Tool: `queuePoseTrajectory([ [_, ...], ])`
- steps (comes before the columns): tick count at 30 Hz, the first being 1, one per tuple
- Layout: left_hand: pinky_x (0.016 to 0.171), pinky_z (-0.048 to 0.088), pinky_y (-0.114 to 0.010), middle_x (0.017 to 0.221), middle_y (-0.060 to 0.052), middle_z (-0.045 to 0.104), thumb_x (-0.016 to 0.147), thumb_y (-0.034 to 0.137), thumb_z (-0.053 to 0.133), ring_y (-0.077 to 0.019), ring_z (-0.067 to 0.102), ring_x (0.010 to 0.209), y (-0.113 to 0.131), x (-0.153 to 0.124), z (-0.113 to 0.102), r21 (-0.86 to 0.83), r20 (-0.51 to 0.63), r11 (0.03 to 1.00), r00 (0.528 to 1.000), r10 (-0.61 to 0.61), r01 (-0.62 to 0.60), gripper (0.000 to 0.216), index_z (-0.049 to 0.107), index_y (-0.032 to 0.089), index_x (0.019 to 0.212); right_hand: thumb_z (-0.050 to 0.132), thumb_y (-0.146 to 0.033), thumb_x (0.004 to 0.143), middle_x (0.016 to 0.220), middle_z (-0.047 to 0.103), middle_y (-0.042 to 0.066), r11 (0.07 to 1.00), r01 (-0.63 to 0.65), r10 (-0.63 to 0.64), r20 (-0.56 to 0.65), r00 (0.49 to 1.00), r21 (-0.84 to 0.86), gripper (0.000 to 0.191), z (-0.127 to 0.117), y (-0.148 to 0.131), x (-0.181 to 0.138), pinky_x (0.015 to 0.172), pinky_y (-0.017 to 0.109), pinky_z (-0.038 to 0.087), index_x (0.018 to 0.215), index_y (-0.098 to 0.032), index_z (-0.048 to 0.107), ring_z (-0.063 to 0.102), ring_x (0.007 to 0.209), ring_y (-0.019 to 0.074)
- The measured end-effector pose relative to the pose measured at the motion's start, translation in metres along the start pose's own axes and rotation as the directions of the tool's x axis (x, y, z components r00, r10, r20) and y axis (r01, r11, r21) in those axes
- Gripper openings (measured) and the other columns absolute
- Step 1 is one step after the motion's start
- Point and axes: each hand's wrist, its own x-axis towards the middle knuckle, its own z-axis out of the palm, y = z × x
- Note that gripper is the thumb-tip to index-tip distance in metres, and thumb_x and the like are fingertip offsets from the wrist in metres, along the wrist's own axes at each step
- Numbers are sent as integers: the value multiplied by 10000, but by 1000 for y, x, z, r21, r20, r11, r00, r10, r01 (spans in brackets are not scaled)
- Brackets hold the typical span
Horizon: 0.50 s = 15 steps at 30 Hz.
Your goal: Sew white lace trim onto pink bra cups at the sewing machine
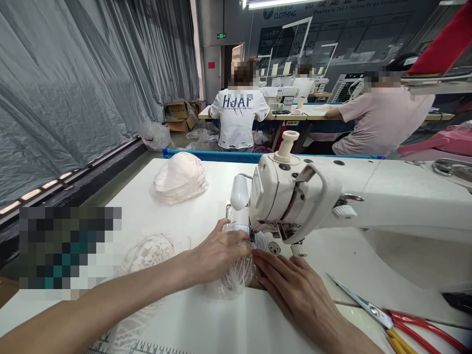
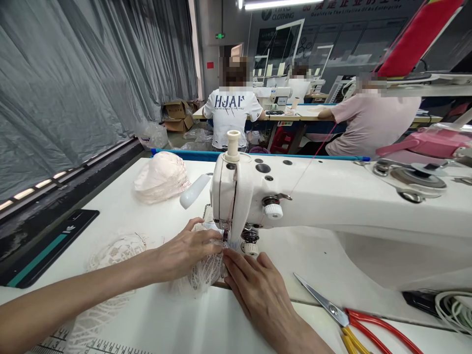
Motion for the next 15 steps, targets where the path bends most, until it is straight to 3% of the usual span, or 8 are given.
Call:
queuePoseTrajectory([
  [7,1061,127,-455,1243,-89,520,771,-23,392,-170,559,1049,-6,1,5,-46,18,999,1000,-7,8,468,525,219,1148,350,-159,953,1162,644,121,1000,-26,26,-4,1000,-9,297,1,1,0,605,307,361,1075,-129,619,641,751,157],
  [15,1066,158,-459,1231,-80,518,766,-34,356,-166,581,968,-6,1,5,24,-15,1000,1000,8,-8,465,531,208,1122,330,-177,966,1226,608,121,1000,-30,30,26,999,4,323,2,0,-2,612,306,368,1144,-117,593,639,785,164],
])
